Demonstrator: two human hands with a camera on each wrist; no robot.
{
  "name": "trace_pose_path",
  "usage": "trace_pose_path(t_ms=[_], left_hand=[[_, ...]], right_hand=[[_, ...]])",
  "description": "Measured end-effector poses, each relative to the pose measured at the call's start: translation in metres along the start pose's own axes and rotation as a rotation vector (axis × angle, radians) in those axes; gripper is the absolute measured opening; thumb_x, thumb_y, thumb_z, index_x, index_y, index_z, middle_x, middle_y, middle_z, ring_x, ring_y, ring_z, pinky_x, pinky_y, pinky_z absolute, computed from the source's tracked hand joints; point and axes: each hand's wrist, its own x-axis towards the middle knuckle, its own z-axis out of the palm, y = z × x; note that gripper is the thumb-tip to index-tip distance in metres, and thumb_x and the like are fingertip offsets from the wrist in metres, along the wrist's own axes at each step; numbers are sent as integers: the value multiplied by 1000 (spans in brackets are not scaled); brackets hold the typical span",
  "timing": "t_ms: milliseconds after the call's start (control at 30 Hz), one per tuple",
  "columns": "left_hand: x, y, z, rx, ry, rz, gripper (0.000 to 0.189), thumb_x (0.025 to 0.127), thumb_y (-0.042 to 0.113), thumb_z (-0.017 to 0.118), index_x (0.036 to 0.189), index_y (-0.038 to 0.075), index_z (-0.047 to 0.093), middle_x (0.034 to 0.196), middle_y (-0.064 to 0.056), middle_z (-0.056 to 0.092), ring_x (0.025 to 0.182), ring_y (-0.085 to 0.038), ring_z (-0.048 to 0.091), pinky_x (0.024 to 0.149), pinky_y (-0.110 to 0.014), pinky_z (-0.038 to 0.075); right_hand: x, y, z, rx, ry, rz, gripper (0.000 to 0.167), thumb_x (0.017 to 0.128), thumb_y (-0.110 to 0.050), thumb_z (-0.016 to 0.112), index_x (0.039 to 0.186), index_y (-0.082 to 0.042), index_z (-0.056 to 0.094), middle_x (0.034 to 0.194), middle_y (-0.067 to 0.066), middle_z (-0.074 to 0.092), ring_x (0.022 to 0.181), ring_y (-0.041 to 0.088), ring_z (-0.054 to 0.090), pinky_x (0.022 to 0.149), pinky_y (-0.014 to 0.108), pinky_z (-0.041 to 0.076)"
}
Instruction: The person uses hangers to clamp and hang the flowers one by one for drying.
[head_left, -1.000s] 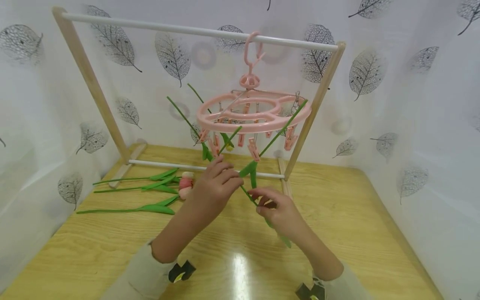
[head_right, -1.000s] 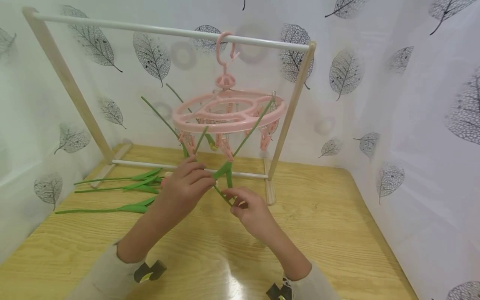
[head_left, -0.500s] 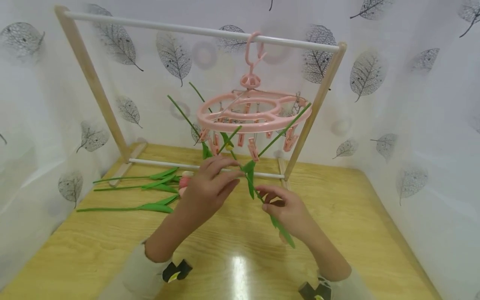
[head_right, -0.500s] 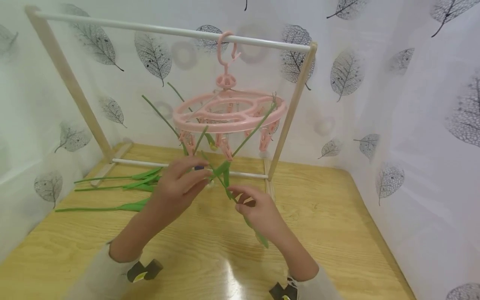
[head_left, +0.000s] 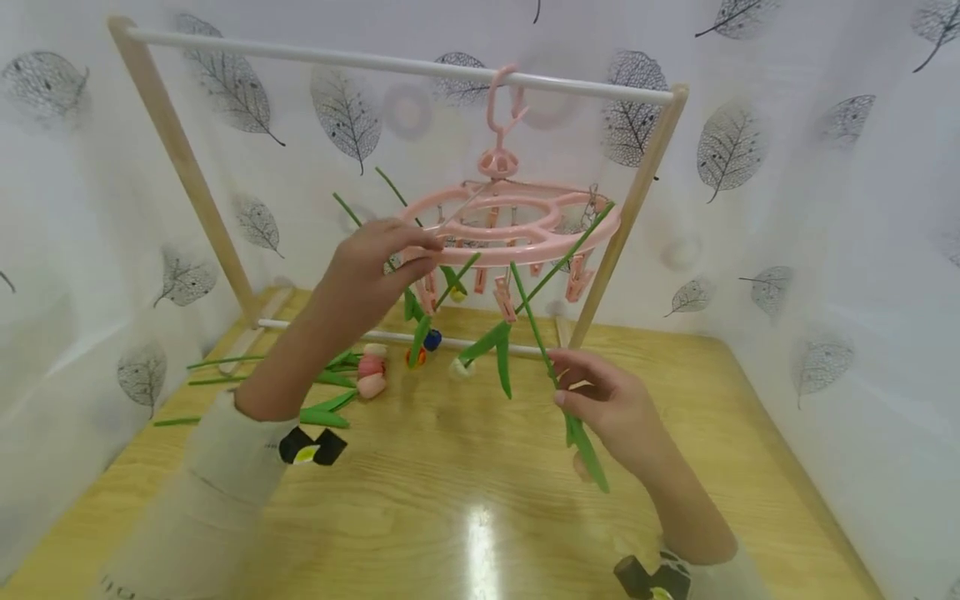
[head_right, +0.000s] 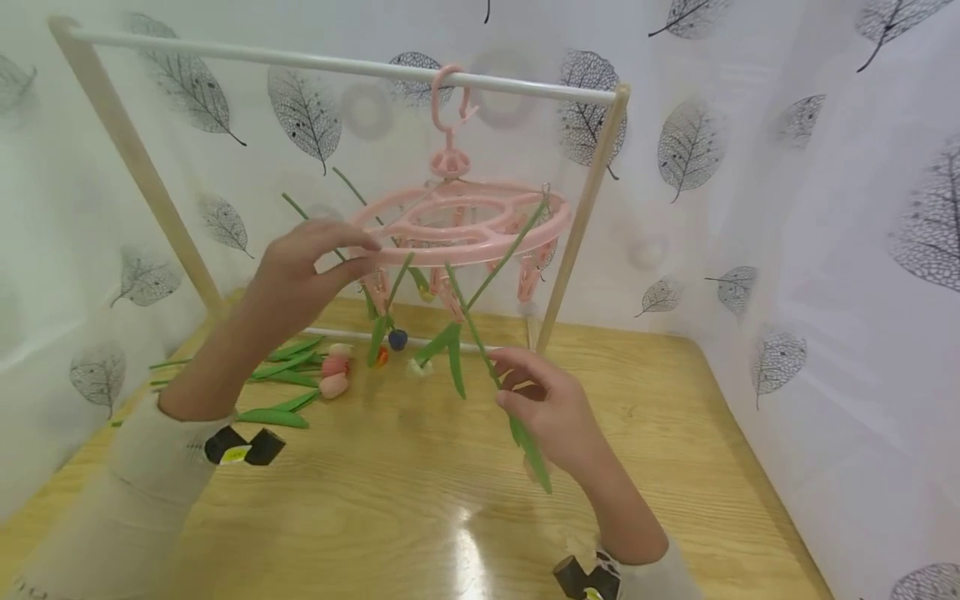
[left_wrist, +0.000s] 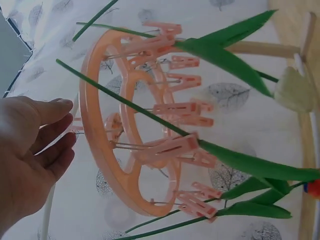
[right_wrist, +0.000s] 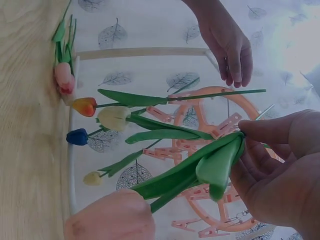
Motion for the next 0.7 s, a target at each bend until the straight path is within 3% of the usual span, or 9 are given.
trace_pose_path(t_ms=[233,367,533,700], left_hand=[[50,2,-16,-140,-391,-201,19,98,20,68,115,12,72,114,-2,70,105,-18,61,93,-40,50],[72,6,-16,-207,-552,-262,20,99,18,66,118,13,72,114,-2,69,102,-16,62,90,-38,52],[86,8,-7,-271,-666,-287,22,100,16,65,120,9,72,119,-6,65,106,-19,61,94,-36,53],[90,11,-2,-285,-685,-279,17,99,13,65,113,9,75,117,-7,64,105,-20,57,93,-35,51]], right_hand=[[0,-1,-9,11,59,-16,45,88,8,70,131,-2,63,108,1,65,97,17,67,79,25,60],[0,-3,-12,10,75,-17,45,88,8,69,131,-1,63,106,2,66,96,13,66,77,25,60],[-1,-4,-15,11,83,-9,44,89,7,70,132,-1,63,104,-2,66,96,12,66,75,24,59],[-1,-5,-16,14,88,-4,44,89,7,70,131,-2,64,105,-2,66,97,11,65,78,22,59]])
